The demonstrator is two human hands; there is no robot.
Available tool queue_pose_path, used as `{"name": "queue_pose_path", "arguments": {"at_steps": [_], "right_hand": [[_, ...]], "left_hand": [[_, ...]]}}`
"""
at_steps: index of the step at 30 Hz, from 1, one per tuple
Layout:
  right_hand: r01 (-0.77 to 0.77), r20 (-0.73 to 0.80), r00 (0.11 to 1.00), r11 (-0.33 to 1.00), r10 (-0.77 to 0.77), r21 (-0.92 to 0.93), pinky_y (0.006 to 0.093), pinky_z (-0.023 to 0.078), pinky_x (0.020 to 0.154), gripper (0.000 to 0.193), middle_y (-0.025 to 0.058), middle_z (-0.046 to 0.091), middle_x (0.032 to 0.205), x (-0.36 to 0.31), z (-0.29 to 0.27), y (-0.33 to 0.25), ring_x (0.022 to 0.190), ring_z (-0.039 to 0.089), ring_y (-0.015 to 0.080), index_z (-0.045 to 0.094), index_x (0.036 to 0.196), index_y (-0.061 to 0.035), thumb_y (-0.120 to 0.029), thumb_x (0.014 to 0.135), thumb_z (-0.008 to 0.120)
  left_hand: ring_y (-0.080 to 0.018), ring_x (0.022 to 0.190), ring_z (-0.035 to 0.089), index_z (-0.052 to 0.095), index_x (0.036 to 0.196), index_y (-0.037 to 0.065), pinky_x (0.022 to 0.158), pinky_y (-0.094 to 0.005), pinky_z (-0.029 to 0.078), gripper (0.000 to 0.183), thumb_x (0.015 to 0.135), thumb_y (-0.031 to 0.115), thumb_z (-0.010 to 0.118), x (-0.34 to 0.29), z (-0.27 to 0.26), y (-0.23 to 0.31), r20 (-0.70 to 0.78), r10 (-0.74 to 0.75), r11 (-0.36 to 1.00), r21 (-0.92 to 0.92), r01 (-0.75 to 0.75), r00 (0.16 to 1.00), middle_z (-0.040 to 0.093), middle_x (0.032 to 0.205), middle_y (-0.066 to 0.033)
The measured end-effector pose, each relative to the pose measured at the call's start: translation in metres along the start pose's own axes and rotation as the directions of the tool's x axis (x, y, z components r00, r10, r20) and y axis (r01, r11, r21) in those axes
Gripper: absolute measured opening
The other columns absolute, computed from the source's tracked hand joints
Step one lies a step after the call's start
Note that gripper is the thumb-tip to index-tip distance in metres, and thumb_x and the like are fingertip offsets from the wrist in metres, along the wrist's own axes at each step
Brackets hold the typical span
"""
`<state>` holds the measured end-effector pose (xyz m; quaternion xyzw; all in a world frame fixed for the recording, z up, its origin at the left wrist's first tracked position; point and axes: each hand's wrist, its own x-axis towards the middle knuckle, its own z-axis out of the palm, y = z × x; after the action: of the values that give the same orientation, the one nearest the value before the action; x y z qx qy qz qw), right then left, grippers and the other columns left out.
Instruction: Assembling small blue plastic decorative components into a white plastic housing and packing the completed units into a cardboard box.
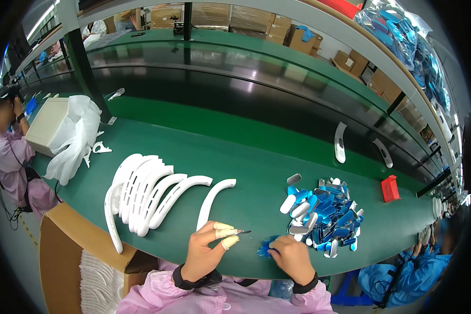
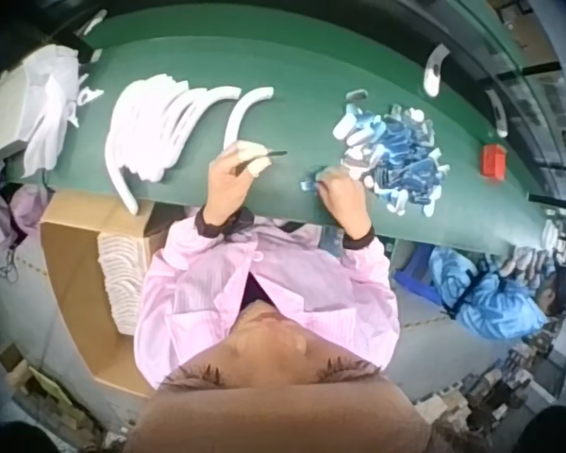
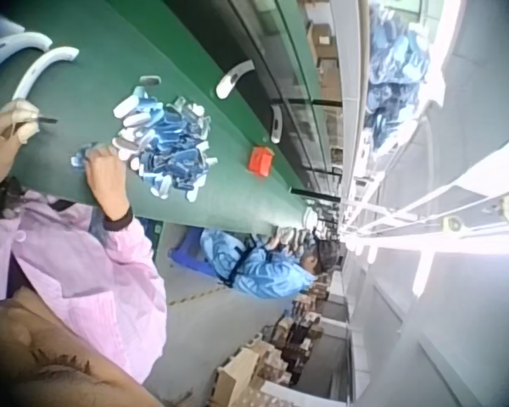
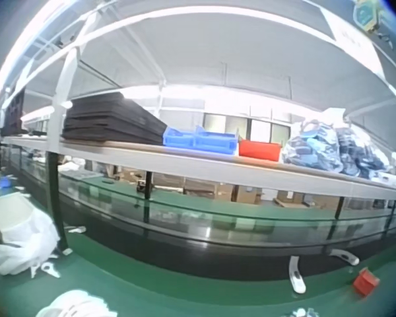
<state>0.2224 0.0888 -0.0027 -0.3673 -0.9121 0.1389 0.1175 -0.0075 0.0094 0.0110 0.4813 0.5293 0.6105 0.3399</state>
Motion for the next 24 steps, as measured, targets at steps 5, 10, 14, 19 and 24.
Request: {"name": "queue_pose_path", "arguments": {"at_steps": [5, 10, 14, 19, 24], "right_hand": [[0.068, -0.124, 0.990, 0.998, -0.067, -0.003, 0.0359, 0.049, 0.074, 0.034, 0.0097, 0.064, 0.097, 0.014, -0.039, -0.011, 0.084, 0.060, 0.0281, 0.069, 0.094, -0.0064, -0.024, 0.067, 0.081], [0.052, -0.087, 0.995, 0.553, 0.037, 0.831, 0.0326, 0.049, 0.086, 0.029, 0.0111, 0.064, 0.106, 0.043, -0.019, -0.037, 0.101, 0.062, 0.0224, 0.065, 0.101, -0.0002, -0.002, 0.074, 0.076], [-0.177, 0.173, 0.972, 0.014, 0.162, 0.984, 0.0280, 0.053, 0.082, 0.019, 0.0122, 0.065, 0.100, 0.047, -0.004, -0.042, 0.091, 0.064, 0.0157, 0.061, 0.096, 0.0038, 0.010, 0.079, 0.067], [-0.092, 0.096, 0.989, -0.035, 0.115, 0.995, 0.0292, 0.054, 0.084, 0.019, 0.0095, 0.063, 0.097, 0.048, 0.001, -0.033, 0.090, 0.064, 0.0152, 0.060, 0.102, 0.0049, 0.011, 0.084, 0.062], [-0.135, 0.176, 0.981, -0.376, 0.077, 0.917, 0.0321, 0.056, 0.077, 0.015, 0.0104, 0.062, 0.095, 0.049, 0.010, -0.038, 0.082, 0.064, 0.0163, 0.060, 0.103, 0.0042, 0.005, 0.088, 0.059]], "left_hand": [[-0.0130, 0.074, 0.062, 0.071, 0.096, 0.001, 0.068, -0.0243, 0.048, 0.018, 0.078, 0.005, 0.073, -0.002, 0.002, -0.001, -0.005, -0.043, 0.998, 0.040, 0.043, 0.999, 0.069, 0.083, -0.0085], [-0.0090, 0.077, 0.063, 0.069, 0.094, -0.001, 0.069, -0.0234, 0.049, 0.016, 0.081, 0.007, 0.073, -0.008, 0.007, -0.007, -0.002, -0.132, 0.987, -0.096, 0.132, 0.991, 0.070, 0.084, -0.0062], [-0.0084, 0.076, 0.063, 0.067, 0.096, -0.002, 0.069, -0.0226, 0.049, 0.015, 0.084, 0.007, 0.069, -0.005, 0.002, 0.002, 0.021, -0.257, 0.904, -0.348, 0.248, 0.966, 0.070, 0.083, -0.0047], [-0.0097, 0.071, 0.061, 0.067, 0.087, -0.002, 0.060, -0.0238, 0.046, 0.011, 0.087, 0.009, 0.066, -0.003, -0.009, 0.004, 0.091, -0.233, 0.971, -0.040, 0.238, 0.968, 0.069, 0.083, -0.0081], [-0.0131, 0.060, 0.054, 0.068, 0.081, 0.000, 0.057, -0.0268, 0.042, 0.015, 0.087, 0.014, 0.065, -0.003, -0.012, 0.006, 0.057, -0.052, 0.994, 0.098, 0.046, 0.997, 0.063, 0.067, -0.0032]]}}
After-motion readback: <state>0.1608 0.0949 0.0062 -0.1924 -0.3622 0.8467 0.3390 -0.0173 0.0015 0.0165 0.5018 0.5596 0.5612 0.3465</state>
